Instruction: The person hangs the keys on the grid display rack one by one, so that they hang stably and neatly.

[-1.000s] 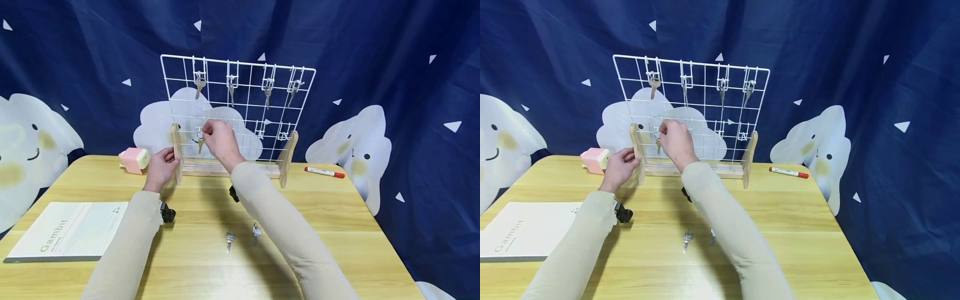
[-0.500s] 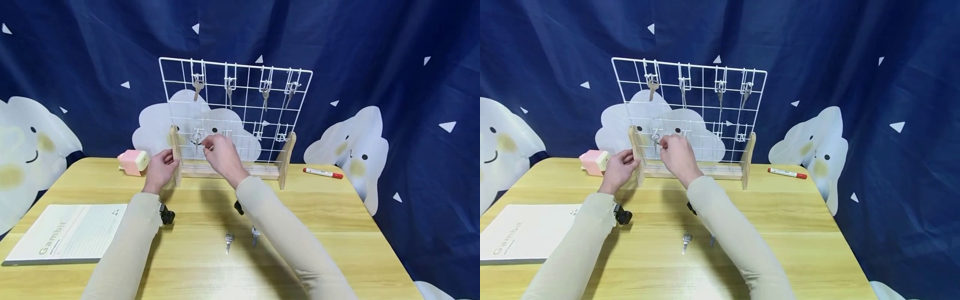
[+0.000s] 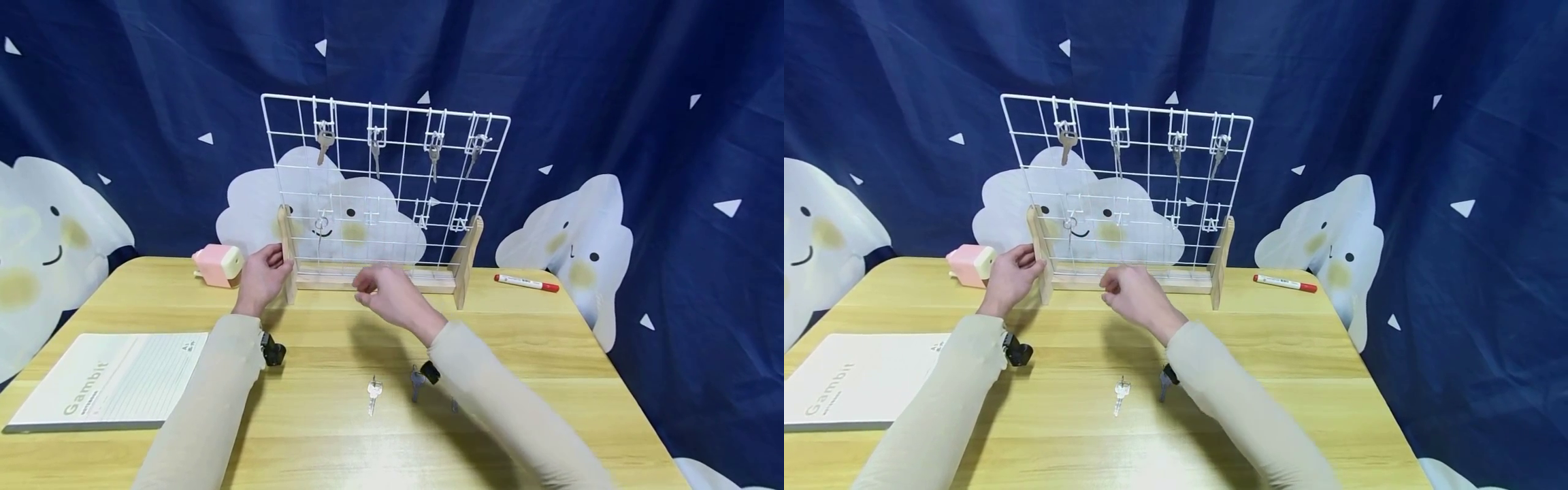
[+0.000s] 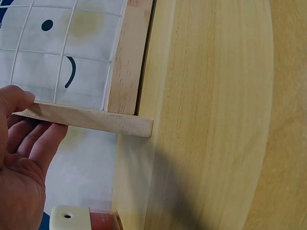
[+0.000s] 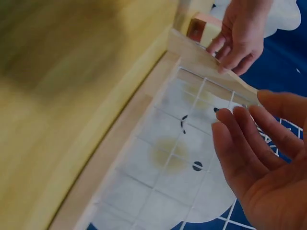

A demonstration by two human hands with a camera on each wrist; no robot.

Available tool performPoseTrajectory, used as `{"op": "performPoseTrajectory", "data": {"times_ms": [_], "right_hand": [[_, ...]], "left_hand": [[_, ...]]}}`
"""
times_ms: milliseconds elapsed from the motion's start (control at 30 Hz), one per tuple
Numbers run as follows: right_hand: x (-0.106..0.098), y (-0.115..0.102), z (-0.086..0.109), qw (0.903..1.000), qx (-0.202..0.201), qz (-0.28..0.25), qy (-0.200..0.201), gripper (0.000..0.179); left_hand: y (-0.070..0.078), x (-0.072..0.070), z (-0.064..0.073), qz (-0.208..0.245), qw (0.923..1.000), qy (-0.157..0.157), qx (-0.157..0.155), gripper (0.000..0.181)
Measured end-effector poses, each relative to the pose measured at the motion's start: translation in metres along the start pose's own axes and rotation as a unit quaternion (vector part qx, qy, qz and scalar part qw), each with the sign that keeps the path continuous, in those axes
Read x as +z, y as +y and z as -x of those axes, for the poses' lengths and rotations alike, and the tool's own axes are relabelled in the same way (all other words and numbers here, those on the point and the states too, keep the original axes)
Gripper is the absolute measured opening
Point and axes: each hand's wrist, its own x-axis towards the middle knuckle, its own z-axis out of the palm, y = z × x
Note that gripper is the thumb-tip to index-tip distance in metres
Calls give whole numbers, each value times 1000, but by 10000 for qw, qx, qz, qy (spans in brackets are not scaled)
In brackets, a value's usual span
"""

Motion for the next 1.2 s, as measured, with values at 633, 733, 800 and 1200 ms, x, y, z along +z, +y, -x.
{"op": "performPoseTrajectory", "data": {"times_ms": [633,733,800,1200], "right_hand": [[27,29,58,9835,162,-464,-1741,15],[31,30,64,9814,195,-447,-1857,15],[33,31,67,9807,181,-437,-1895,16],[48,29,76,9806,420,-183,-1906,14]], "left_hand": [[3,-1,-2,-55,10000,45,-28,47],[3,-1,-2,-57,10000,41,-36,47],[3,-1,-2,-65,10000,46,-43,47],[1,0,2,-79,10000,28,12,47]]}}
